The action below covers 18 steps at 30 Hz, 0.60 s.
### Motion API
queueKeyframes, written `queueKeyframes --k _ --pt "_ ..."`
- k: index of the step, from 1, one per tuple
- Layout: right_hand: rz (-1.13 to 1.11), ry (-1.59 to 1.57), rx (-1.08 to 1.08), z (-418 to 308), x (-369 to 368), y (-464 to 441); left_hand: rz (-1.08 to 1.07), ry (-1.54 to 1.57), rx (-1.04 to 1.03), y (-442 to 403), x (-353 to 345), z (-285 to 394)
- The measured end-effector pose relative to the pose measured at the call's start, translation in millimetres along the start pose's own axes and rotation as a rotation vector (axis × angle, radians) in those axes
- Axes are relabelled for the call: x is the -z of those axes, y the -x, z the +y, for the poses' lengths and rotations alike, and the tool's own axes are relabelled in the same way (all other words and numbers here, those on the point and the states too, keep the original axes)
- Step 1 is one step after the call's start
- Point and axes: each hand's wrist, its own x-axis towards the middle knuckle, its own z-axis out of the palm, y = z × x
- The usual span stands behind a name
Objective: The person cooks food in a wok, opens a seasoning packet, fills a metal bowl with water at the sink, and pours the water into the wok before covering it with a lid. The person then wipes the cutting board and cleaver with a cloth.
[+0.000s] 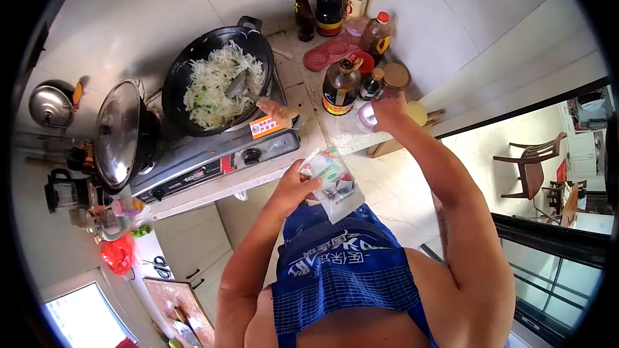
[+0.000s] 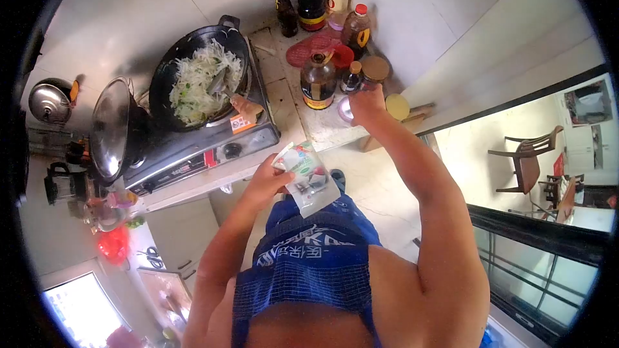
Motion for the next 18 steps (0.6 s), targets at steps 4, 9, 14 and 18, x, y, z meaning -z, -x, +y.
queueKeyframes --k 4,9,14,18 --pt "-0.014 0.047 -0.018 1 3 3 0.011 0.002 0.006 3 6 0" --pt "0.000 0.000 -0.038 -8 -6 -9 -0.001 0.043 0.002 3 10 -2" --pt "0.042 -0.085 0.014 -2 -4 -7 -0.006 0.032 -0.008 2 14 -2" --pt "0.151 -0.044 -0.002 -11 -10 -1 -0.017 0.043 -0.010 0 17 -3"
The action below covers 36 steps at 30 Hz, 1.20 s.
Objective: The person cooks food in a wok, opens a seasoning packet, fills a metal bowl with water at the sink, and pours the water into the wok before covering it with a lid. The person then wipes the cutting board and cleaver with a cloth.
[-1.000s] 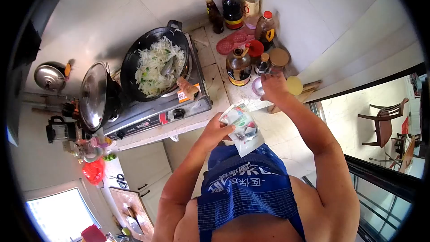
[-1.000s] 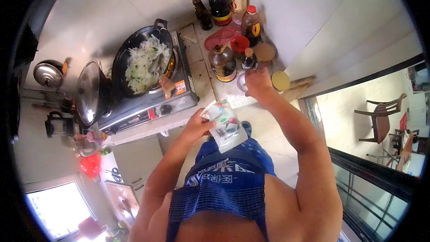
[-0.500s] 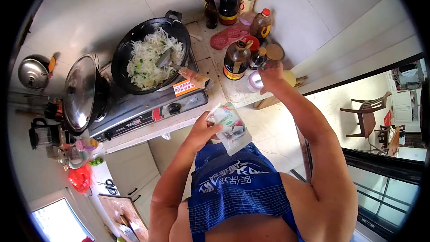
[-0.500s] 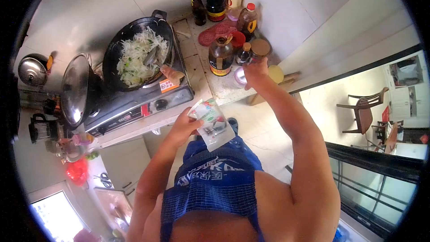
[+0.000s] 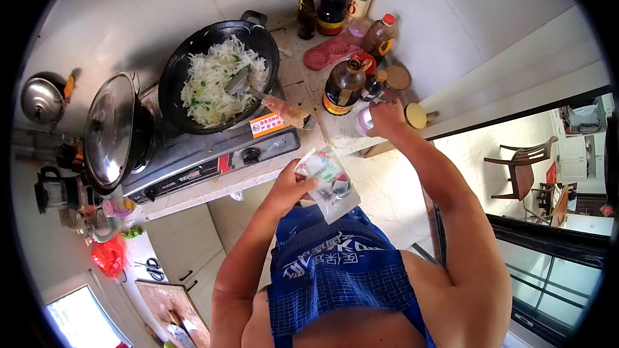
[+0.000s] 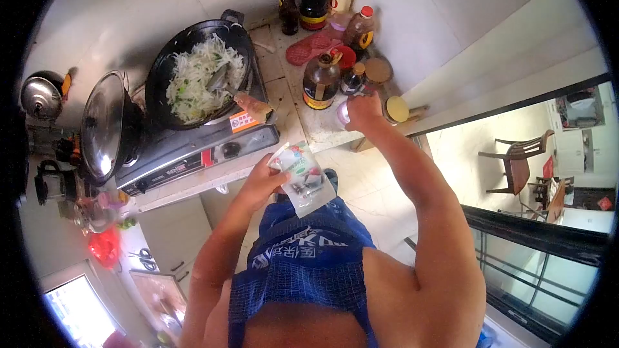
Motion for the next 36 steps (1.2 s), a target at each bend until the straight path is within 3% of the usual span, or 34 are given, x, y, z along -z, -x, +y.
queueKeyframes --k 8,24,26,30,33,36 --pt "-0.102 -0.095 -0.038 -3 0 -4 -0.005 -0.013 0.028 -3 -1 7" --pt "0.084 -0.116 -0.062 0 -9 -3 -0.027 -0.018 0.038 -17 -2 12" --pt "0.003 -0.112 -0.046 0 0 0 -0.038 -0.022 0.038 -16 -3 12" --pt "0.058 -0.126 -0.057 0 -4 6 -0.020 -0.032 0.030 -17 -3 11" --pt "-0.058 -0.153 -0.053 2 -4 3 -0.031 -0.006 0.049 -17 -6 14" --pt "0.093 -0.114 -0.050 2 -8 5 -0.006 -0.034 0.054 -14 -8 18"
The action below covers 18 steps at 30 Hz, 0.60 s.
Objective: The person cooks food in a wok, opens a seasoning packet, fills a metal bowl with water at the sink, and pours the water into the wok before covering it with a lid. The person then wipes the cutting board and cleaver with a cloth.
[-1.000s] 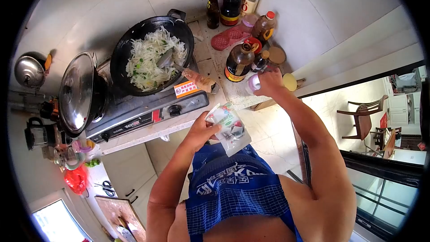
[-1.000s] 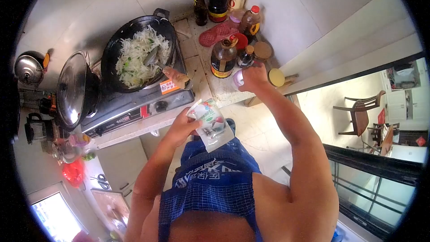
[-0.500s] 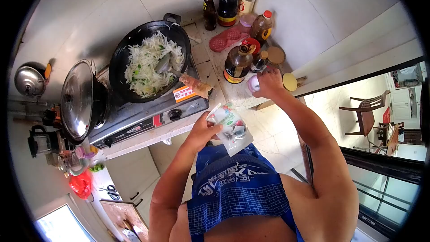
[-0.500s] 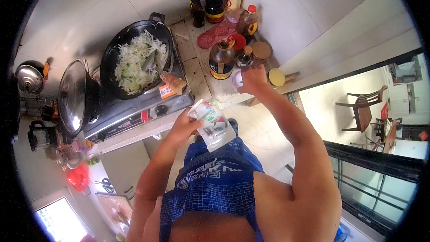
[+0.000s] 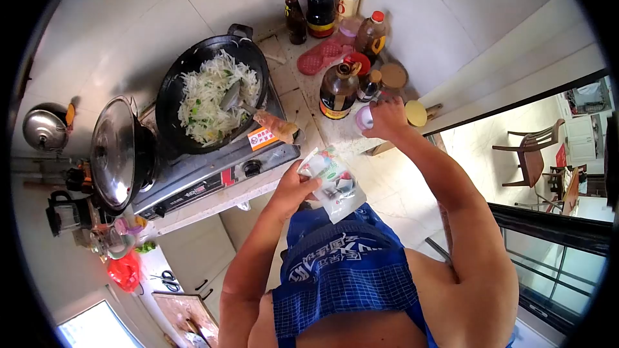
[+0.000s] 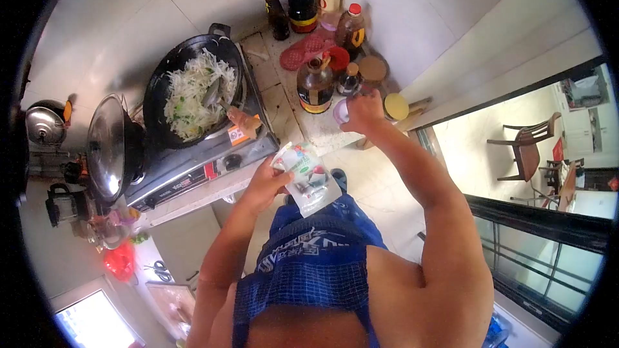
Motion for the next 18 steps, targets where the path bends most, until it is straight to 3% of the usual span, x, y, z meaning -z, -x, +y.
queueKeyframes --k 15,17,18 --pt "-0.091 -0.063 -0.080 6 12 20 -0.074 0.004 -0.012 -14 -10 -3" --pt "0.354 -0.353 0.166 23 9 40 -0.089 0.031 -0.013 -19 -14 1" --pt "0.353 -0.356 0.159 27 13 52 -0.103 0.062 -0.019 -23 -17 3"
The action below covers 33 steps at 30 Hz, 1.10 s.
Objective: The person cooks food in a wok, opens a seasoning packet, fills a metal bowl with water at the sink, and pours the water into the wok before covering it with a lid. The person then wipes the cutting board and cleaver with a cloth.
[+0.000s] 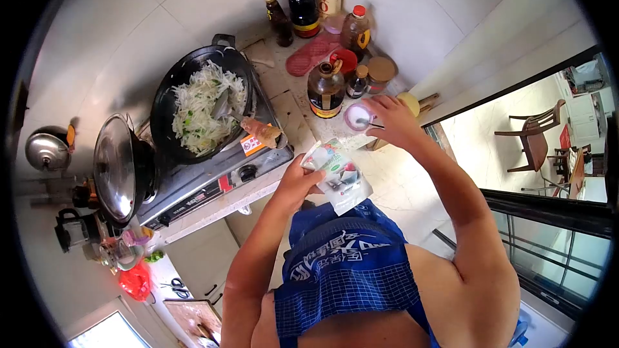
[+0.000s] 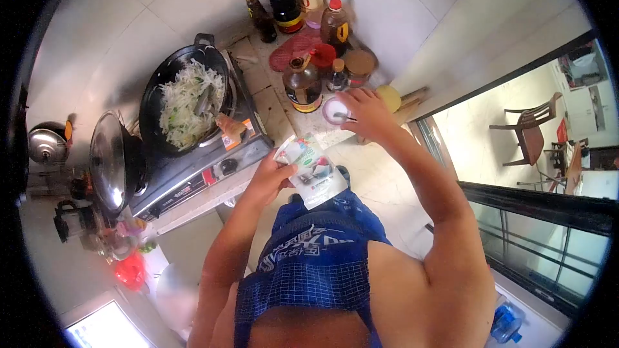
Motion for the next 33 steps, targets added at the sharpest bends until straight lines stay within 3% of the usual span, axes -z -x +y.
queueKeyframes --k 3,8,12,16,18,22,24,33 --pt "-0.102 -0.394 -0.078 -8 31 32 -0.035 0.022 0.018 -11 -14 13" --pt "-0.168 -0.601 -0.181 -16 38 68 -0.115 0.092 0.057 -43 -34 25" --pt "0.076 -0.810 -0.178 -3 21 70 -0.129 0.180 0.133 -73 -43 32" --pt "0.172 -0.751 -0.072 8 27 50 -0.049 0.284 0.214 -100 -42 35" --pt "0.125 -0.851 -0.155 20 15 43 0.009 0.430 0.234 -108 -43 35" --pt "0.154 -0.959 -0.238 36 6 28 0.088 0.330 0.251 -110 -54 52" --pt "0.074 -0.874 -0.276 41 10 23 0.081 0.313 0.292 -117 -45 49" --pt "0.078 -1.015 -0.363 50 -5 8 -0.037 0.262 0.312 -123 -28 46"
